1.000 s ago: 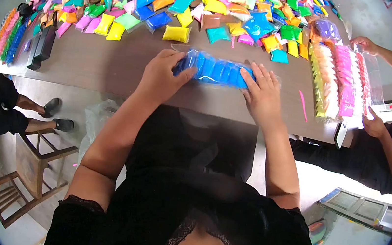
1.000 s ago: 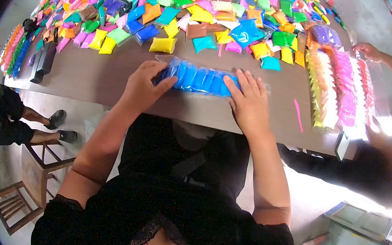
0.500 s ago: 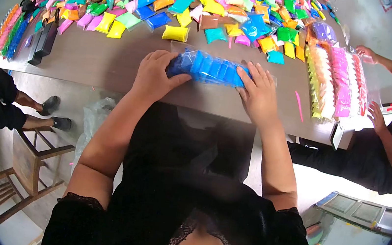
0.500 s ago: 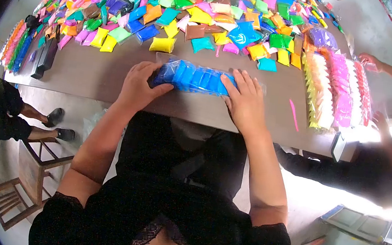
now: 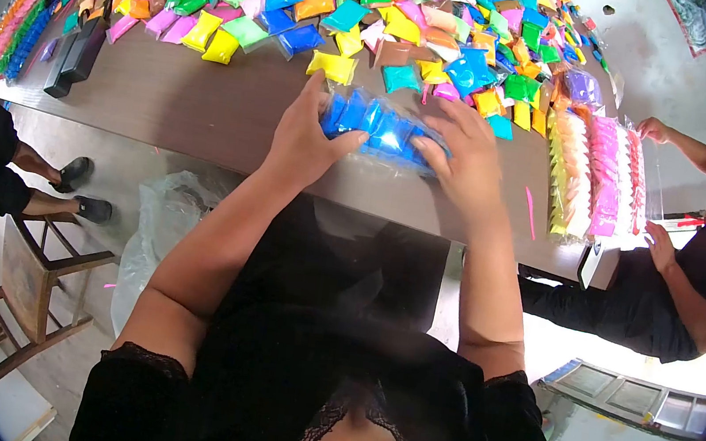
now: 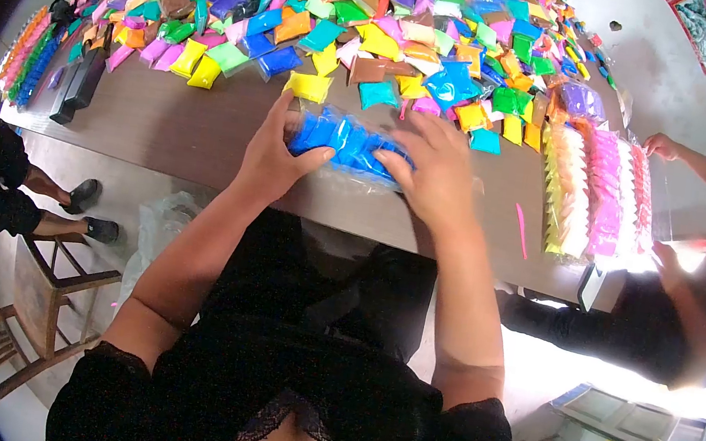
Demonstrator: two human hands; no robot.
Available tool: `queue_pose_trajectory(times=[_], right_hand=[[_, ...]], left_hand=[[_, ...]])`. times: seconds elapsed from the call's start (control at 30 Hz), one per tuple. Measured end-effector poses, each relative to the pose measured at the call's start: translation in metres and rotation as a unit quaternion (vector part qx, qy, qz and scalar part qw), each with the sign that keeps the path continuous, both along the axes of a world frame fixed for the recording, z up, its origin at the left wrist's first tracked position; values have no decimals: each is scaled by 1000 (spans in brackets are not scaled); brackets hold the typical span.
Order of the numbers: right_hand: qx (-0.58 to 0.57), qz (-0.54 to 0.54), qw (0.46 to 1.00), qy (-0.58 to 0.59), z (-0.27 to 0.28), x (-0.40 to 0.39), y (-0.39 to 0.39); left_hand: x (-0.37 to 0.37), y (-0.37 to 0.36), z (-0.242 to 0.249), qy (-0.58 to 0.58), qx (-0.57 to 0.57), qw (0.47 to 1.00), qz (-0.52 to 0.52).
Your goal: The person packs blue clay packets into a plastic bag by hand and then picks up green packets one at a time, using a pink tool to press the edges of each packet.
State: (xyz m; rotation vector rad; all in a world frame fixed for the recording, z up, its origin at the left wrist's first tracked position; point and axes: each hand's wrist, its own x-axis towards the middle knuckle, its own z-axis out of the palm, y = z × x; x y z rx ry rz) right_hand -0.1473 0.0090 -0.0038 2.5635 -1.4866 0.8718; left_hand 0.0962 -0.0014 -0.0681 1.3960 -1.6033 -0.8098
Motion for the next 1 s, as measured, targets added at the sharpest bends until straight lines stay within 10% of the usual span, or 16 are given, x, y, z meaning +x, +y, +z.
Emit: queue_pose_trajectory(times=[0.4, 0.6, 0.67, 1.0], right_hand=[[38, 105, 993, 41, -28, 84, -54], [-21, 71, 997, 25, -17, 74, -36], [-52, 38, 997, 36, -12, 62, -15], [-7, -78, 997, 29, -44, 24, 23]], left_hand=[[9, 0, -8, 188, 64, 979, -41], [9, 3, 12, 13, -10, 1000, -23], [13, -4, 8, -183, -250, 947, -79], [-10, -11, 9, -359, -264, 874, -193]])
